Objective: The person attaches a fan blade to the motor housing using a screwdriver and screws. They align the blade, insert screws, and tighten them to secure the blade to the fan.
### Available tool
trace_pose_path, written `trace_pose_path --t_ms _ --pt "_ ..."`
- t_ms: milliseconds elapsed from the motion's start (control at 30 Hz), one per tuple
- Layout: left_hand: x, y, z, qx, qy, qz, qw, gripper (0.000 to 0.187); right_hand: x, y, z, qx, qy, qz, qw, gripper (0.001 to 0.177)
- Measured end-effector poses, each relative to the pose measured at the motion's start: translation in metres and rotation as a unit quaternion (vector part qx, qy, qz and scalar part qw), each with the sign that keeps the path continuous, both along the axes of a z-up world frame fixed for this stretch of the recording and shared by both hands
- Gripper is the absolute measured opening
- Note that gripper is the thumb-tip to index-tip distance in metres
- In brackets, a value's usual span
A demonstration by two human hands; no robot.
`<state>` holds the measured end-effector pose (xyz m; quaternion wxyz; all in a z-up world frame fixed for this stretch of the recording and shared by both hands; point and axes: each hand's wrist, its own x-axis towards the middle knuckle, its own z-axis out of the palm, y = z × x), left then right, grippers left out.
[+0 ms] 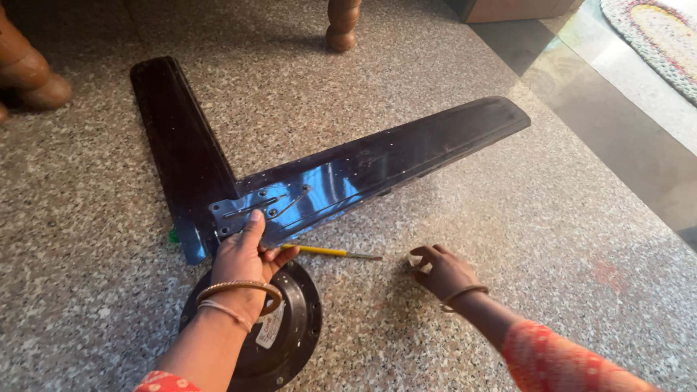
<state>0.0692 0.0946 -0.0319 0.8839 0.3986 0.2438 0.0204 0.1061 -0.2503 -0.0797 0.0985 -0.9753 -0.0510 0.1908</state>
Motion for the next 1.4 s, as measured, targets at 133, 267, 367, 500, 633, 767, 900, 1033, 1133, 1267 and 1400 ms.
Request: trace_pose_path --t_ms 133,267,367,500,633,767,900,1033,1133,1267,1400 --pt "0.004 0.002 0.000 -0.030 0.041 0.021 0.998 0.039 0.003 0.010 -0.005 -0.048 -0.049 -0.015 0.998 0.022" --pt "0.008 0.004 0.000 -0.041 0.051 0.039 0.997 0.037 0.013 0.001 -0.011 -0.073 -0.050 0.028 0.996 0.018" --pt "0.011 0.005 -0.002 -0.050 0.056 0.050 0.996 0.041 0.014 -0.016 -0.015 -0.008 -0.044 -0.018 0.999 0.015" --pt "0.013 0.005 -0.002 -0.065 0.042 0.049 0.996 0.045 0.021 -0.036 -0.018 0.084 -0.060 -0.095 0.990 0.019" --pt "0.012 0.003 0.005 -0.073 0.043 0.055 0.995 0.044 0.015 -0.037 -0.021 0.036 -0.047 -0.075 0.995 0.016" --pt "0.017 0.002 0.013 -0.074 0.034 0.051 0.995 0.044 0.007 -0.030 -0.015 -0.048 -0.025 0.007 0.999 0.015" --pt "0.016 0.003 0.014 -0.068 0.035 0.049 0.996 0.046 0.011 -0.024 -0.010 -0.047 -0.042 0.055 0.997 0.014" --pt "0.016 0.003 0.010 -0.066 0.086 0.069 0.992 0.041 0.028 -0.013 -0.011 -0.062 -0.024 0.043 0.997 0.013" --pt "0.016 0.006 0.003 -0.053 0.084 0.061 0.993 0.039 0.046 -0.005 -0.015 -0.004 -0.060 0.065 0.996 0.019" --pt "0.017 0.011 -0.007 -0.059 0.058 0.049 0.995 0.043 0.070 0.004 -0.021 0.039 -0.130 0.081 0.987 0.039" --pt "0.020 0.018 -0.009 -0.063 0.042 0.047 0.996 0.042 0.090 0.008 -0.028 -0.006 -0.148 0.108 0.983 0.040"
